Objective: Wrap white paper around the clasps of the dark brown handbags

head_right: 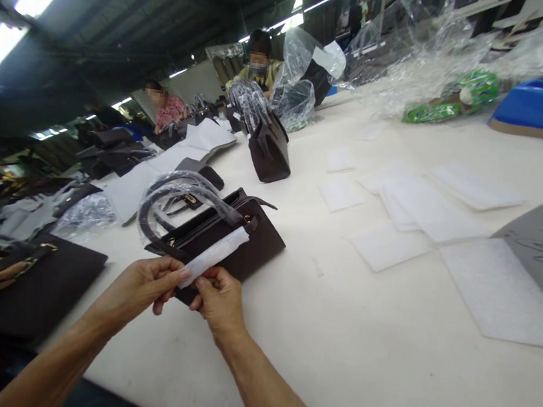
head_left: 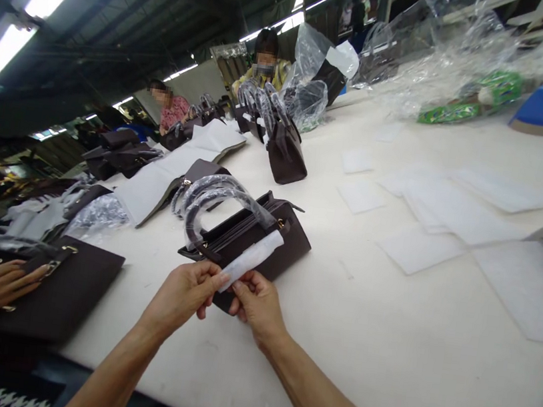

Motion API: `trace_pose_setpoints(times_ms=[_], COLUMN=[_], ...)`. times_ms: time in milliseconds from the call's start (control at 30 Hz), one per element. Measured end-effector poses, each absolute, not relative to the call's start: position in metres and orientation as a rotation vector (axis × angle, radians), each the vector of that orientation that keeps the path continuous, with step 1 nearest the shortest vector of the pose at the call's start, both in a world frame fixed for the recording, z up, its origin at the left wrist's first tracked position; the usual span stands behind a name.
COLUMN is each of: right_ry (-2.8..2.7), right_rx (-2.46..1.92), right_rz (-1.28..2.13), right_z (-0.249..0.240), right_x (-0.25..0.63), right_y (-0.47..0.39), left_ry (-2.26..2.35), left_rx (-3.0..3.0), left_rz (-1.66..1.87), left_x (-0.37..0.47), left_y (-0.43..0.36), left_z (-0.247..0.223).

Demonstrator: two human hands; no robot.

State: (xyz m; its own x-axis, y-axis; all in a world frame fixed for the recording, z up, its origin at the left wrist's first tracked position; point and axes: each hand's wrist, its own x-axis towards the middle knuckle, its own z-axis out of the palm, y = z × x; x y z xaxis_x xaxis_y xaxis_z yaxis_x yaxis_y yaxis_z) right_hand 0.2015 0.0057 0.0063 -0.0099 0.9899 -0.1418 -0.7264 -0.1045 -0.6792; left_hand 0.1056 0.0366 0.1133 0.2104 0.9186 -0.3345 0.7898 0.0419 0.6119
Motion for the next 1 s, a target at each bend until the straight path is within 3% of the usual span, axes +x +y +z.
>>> trace_pose_setpoints(times_ms=[200, 500, 600, 700, 767, 833, 1000], right_ry=[-0.543, -0.731, -0.945, -1.075, -1.161, -1.278, -1.488], right_rx=[-0.521, -0.695, -0.969, -1.201, -1.223, -1.198, -1.033], right_rz=[1.601, 1.582, 1.415, 0.952, 0.707, 0.66, 0.975], right_z=[0.0, -0.005, -0.009, -0.006, 0.001, 0.008, 0.022], right_x=[0.202, 0.214, 0.25, 0.3, 0.328, 0.345, 0.347], right_y=[0.0, 0.006, -0.01, -0.012, 0.0, 0.022, 0.07], left_ry=[1.599, 1.511, 1.623, 1.847, 1.93, 1.968, 1.873], left_rx=[1.777, 1.852, 1.972, 2.169, 2.26, 2.225, 2.122], left_rz=[0.235, 0.306, 0.672, 1.198, 1.336, 1.227, 1.007], left_x=[0.107, 0.1, 0.09, 0.083, 0.085, 0.089, 0.092], left_y=[0.035, 0.029, 0.011, -0.003, -0.003, 0.003, 0.025], left_z=[0.115, 0.109, 0.104, 0.095, 0.088, 0.081, 0.06])
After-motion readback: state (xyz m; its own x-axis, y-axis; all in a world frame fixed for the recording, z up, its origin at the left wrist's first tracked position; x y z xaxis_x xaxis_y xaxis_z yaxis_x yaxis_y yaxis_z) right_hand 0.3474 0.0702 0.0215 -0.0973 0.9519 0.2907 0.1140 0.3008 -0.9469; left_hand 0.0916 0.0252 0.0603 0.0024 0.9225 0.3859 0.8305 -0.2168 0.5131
